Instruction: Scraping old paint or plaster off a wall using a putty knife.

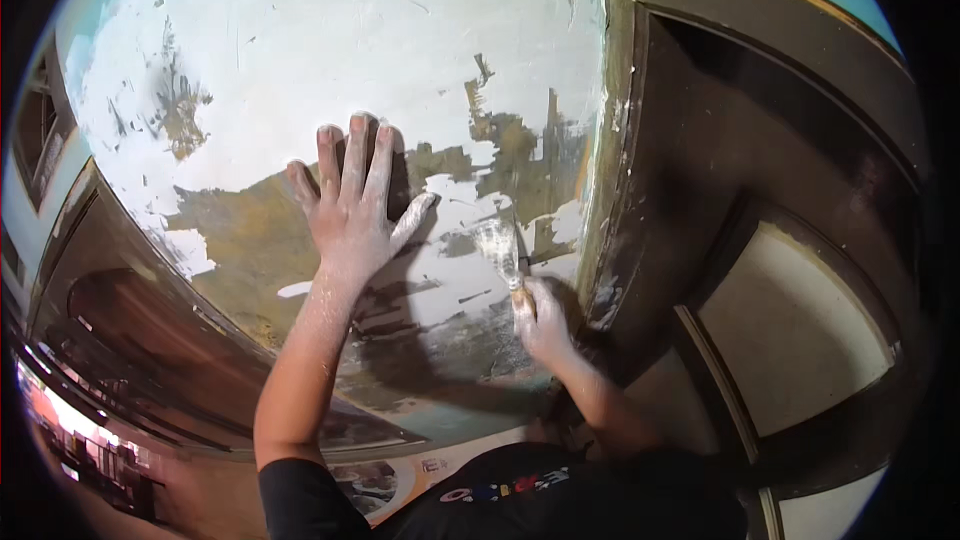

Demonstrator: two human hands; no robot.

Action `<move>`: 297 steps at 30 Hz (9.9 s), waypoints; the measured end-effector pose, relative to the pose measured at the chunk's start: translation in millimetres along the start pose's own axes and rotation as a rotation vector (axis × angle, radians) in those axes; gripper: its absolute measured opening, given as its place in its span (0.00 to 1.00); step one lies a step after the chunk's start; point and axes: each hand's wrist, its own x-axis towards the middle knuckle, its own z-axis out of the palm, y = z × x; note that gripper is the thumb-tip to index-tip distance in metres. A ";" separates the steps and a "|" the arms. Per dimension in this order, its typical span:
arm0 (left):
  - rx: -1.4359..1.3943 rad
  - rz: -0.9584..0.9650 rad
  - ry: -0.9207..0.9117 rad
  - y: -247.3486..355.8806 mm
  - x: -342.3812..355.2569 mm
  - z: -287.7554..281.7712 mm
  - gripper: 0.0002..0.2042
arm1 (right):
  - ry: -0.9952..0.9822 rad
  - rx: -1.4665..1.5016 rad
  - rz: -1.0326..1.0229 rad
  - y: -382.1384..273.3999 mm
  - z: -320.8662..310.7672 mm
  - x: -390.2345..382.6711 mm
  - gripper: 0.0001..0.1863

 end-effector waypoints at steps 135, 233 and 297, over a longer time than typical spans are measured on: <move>-1.462 -1.386 -0.319 14.6 -281.1 6.0 0.17 | 0.092 -0.854 -1.055 -121.4 72.5 120.6 0.20; -1.414 -1.114 -0.463 82.5 -198.2 14.2 0.17 | 0.343 -0.853 -0.863 32.5 -2.6 82.7 0.21; -1.351 -1.219 -0.520 83.9 -311.5 35.9 0.15 | 0.135 -0.780 -0.824 5.4 53.7 68.2 0.25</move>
